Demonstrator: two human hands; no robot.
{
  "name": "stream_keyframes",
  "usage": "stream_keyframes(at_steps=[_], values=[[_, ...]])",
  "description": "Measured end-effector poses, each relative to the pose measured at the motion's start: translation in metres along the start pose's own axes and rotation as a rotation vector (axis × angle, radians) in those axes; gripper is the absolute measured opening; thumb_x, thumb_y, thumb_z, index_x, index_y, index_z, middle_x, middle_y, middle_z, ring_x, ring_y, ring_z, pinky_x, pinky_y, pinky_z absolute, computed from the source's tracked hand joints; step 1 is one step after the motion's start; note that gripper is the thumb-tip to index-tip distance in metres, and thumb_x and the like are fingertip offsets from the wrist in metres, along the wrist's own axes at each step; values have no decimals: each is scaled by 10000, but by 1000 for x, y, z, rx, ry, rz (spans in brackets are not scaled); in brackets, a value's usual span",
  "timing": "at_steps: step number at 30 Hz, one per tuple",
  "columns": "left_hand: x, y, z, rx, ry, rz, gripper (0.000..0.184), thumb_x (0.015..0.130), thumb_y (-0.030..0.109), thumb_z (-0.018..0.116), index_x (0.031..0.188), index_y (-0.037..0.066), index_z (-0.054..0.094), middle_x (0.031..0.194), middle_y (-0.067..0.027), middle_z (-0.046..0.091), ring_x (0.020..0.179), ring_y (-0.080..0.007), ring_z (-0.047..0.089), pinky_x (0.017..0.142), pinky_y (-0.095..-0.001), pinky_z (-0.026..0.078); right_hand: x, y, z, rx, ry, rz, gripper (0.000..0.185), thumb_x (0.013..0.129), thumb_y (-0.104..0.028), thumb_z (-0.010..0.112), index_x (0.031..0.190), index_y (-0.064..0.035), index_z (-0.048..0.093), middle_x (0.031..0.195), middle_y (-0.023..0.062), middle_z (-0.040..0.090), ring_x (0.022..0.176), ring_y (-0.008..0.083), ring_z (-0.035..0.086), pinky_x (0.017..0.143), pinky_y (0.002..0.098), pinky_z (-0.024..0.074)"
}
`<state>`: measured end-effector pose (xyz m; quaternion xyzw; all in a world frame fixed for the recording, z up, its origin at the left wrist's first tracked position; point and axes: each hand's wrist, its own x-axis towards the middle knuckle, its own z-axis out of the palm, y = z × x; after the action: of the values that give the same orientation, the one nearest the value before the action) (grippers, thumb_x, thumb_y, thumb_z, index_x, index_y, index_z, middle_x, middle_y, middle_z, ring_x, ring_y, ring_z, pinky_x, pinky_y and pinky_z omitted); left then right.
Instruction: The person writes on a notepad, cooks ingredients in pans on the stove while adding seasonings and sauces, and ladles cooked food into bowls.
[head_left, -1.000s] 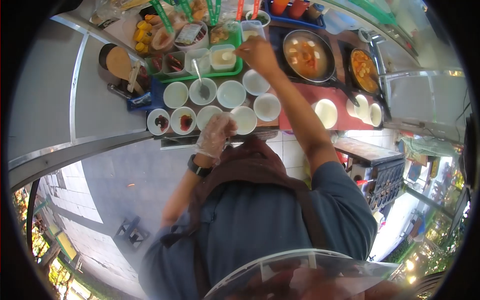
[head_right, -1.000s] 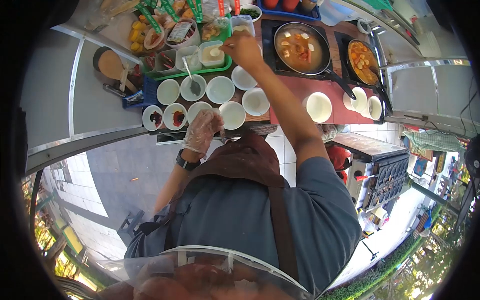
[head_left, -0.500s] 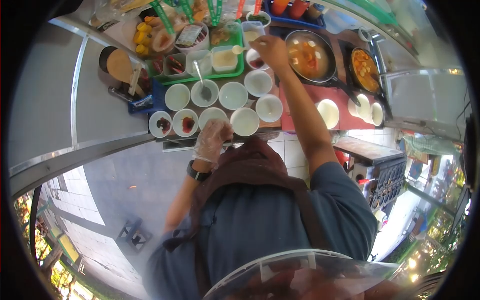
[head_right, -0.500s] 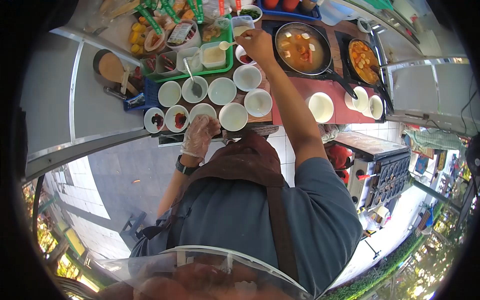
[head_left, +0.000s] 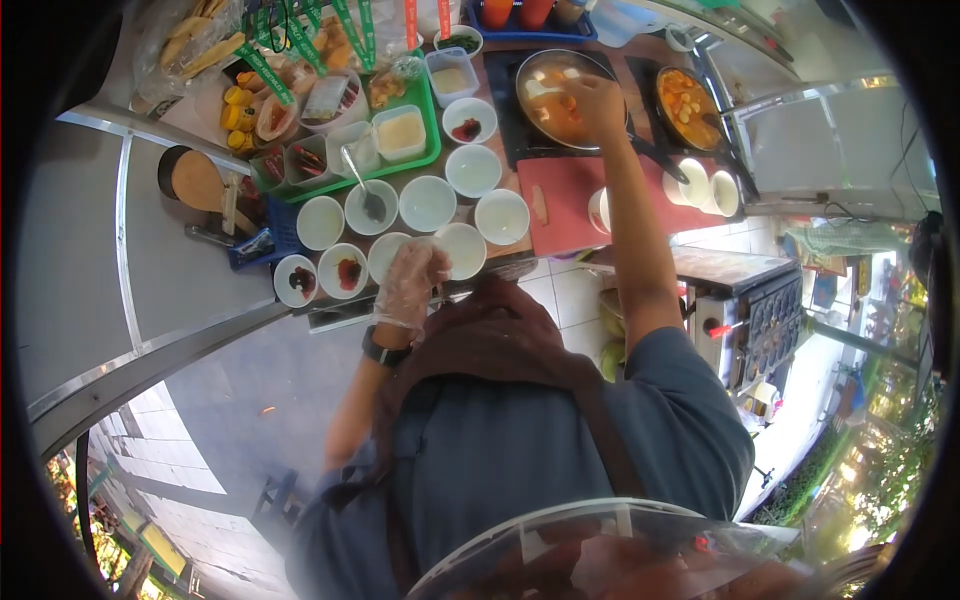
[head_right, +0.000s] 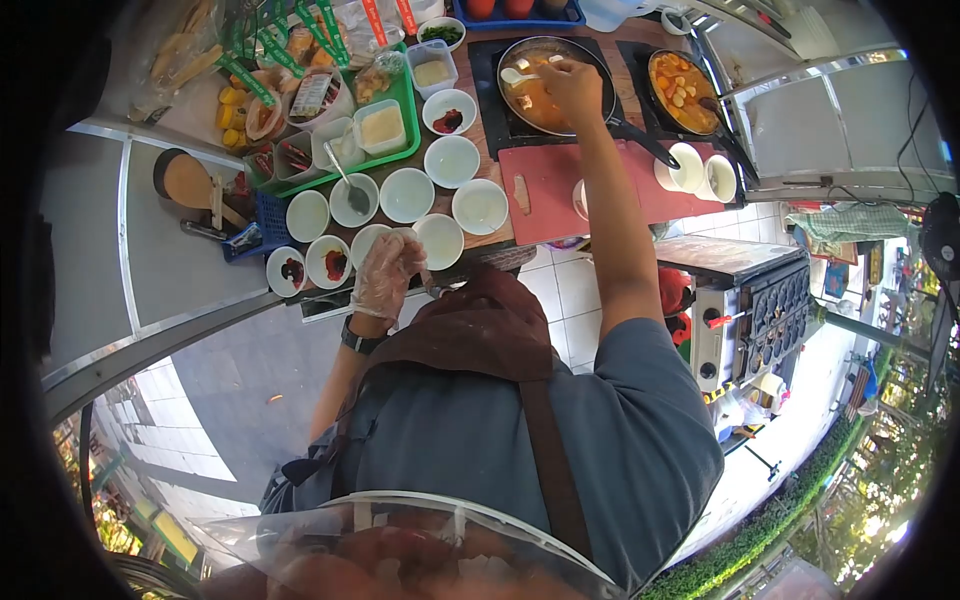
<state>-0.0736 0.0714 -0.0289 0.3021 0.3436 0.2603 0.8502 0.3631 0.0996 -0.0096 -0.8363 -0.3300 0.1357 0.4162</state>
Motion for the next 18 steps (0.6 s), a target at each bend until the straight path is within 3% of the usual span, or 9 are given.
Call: stream_keyframes(at_steps=[2, 3, 7, 9, 10, 12, 13, 18], values=[[-1, 0, 0, 10, 1, 5, 226, 1066, 252, 597, 1150, 43, 610, 1039, -90, 688, 952, -189, 682, 836, -318, 551, -7, -6, -13, -33, 120, -53, 351, 819, -374, 762, 916, -41, 811, 733, 151, 742, 635, 260, 711, 652, 384, 547], [-1, 0, -1, 10, 3, 7, 226, 1066, 252, 597, 1150, 43, 610, 1039, -90, 688, 952, -189, 682, 836, -318, 551, 2, 5, -16, -333, 230, -161, 295, 808, -355, 774, 877, -71, 819, 777, 152, 748, 693, 299, 725, 673, 400, 557], [-1, -2, -6, -17, 21, 17, 226, 1066, 252, 597, 1148, 41, 608, 1042, -89, 684, 954, -188, 677, 842, -319, 550, -7, -14, -11, -415, 304, -363, 225, 813, -323, 773, 860, -111, 829, 855, 122, 748, 796, 307, 723, 720, 408, 552], [-1, -1, -7, -24, 35, 15, 226, 1066, 252, 597, 1147, 42, 607, 1042, -87, 682, 956, -188, 676, 844, -319, 550, -26, -48, 15, -565, 191, -908, 216, 819, -314, 779, 873, -110, 829, 840, 126, 737, 777, 313, 713, 705, 416, 548], [-1, -2, -8, -17, 29, 13, 228, 1066, 255, 595, 1149, 43, 606, 1042, -86, 681, 956, -188, 675, 847, -321, 550, -37, -60, 47, -123, 72, -572, 191, 824, -289, 791, 874, -109, 828, 822, 134, 716, 773, 319, 698, 699, 426, 541], [-1, -1, -8, -1, 23, 12, 231, 1067, 258, 593, 1151, 44, 606, 1043, -85, 680, 956, -188, 675, 849, -322, 550, -46, -67, 102, -65, -53, -797, 189, 812, -277, 819, 864, -95, 822, 813, 151, 703, 780, 337, 684, 708, 439, 536], [0, 0, -7, -3, 12, 20, 233, 1068, 261, 590, 1156, 46, 605, 1042, -84, 680, 955, -189, 674, 852, -326, 551, -65, -98, 109, 59, -132, -634, 184, 809, -264, 825, 847, -84, 814, 805, 154, 698, 772, 342, 676, 711, 451, 536], [-7, 7, -12, -26, 48, 74, 244, 1061, 276, 599, 1170, 58, 606, 1053, -90, 688, 964, -200, 684, 853, -347, 556, -66, -99, 166, -47, -167, -888, 167, 765, -238, 825, 776, -75, 791, 792, 118, 690, 776, 346, 654, 735, 462, 531]])
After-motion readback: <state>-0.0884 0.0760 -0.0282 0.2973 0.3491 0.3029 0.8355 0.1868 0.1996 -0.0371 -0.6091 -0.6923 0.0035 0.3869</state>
